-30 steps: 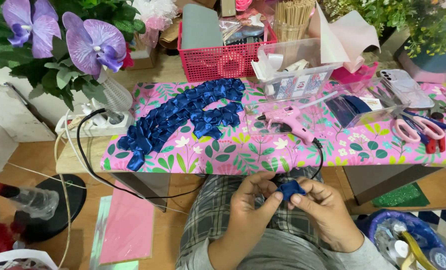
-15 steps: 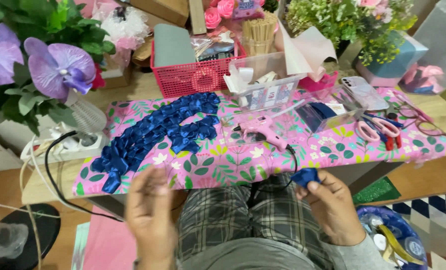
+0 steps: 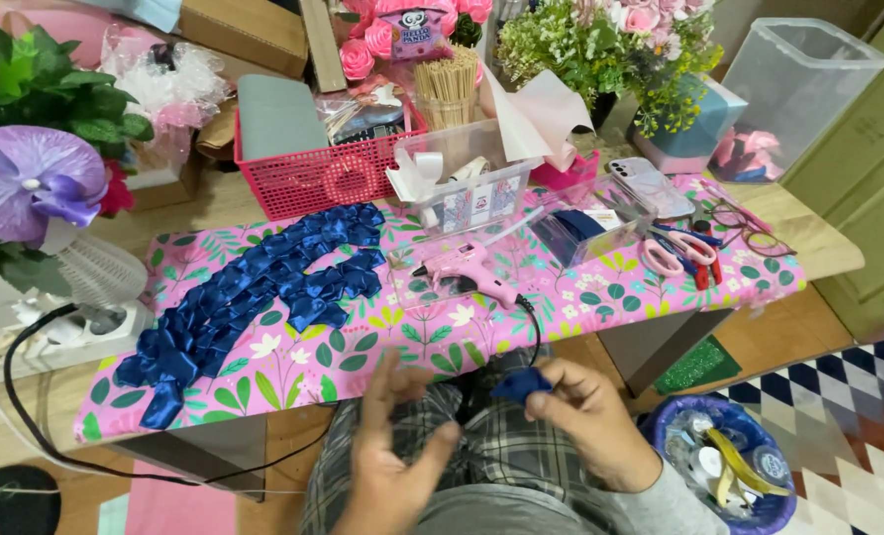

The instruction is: The person folds a blue ribbon into a bow shape and uses a hot glue gun to secure the center. They repeat this process, creating multiple bows and placing them on the table.

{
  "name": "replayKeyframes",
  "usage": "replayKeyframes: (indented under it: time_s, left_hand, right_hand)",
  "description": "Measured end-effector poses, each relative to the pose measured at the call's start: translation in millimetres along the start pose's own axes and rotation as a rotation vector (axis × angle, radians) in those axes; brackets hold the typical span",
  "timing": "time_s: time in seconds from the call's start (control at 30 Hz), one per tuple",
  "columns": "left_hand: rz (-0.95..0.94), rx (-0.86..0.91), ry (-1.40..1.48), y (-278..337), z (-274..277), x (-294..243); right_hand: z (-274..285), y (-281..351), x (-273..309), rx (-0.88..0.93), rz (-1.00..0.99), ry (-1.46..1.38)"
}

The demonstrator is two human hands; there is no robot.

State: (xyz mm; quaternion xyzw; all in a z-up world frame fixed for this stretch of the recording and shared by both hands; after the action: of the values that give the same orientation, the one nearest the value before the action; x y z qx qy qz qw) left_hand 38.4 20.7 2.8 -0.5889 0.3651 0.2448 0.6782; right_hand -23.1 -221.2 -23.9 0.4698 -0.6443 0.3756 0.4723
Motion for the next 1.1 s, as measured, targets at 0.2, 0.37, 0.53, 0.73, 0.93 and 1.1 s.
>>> replayKeyframes:
  time_s: [0.2, 0.37, 0.53, 0.73, 0.93, 1.1]
  left_hand:
    - [-0.019, 0.204, 0.084, 9, -22, -1]
    - [0.018, 0.255, -0.004, 7, -19, -5]
    - [-0.040, 0.059, -0.099, -20, 2, 17]
    - [0.110, -0.231, -0.286, -81, 52, 80]
    - [-0.062, -0.054, -0.833, -101, 64, 144]
    - [-0.118, -0.062, -0.902, -91, 63, 136]
  right_hand:
    - [-25, 9, 12, 0.297, -0.143, 0.164]
    - [-15, 4, 0, 0.254, -0.237, 0.204]
    - [-1, 0, -12, 0.037, -0.325, 0.154]
    - [11, -3, -22, -0.004, -0.306, 0.176]
    - [5, -5, -17, -0.029, -0.384, 0.199]
    - [8, -6, -13, -0.021, -0.275, 0.284]
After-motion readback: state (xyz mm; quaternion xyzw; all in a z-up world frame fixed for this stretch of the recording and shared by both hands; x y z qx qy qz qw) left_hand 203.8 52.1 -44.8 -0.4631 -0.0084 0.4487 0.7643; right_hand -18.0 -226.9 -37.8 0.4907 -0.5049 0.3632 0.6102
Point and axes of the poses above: each hand's wrist, its own y-axis away from the middle knuckle, its own z-axis out of the back of the hand, x = y × z, the point moved 2 cm from there along -y, towards the middle knuckle, and after that the axes turned 14 degrees about -z, right-handed, at the moved point
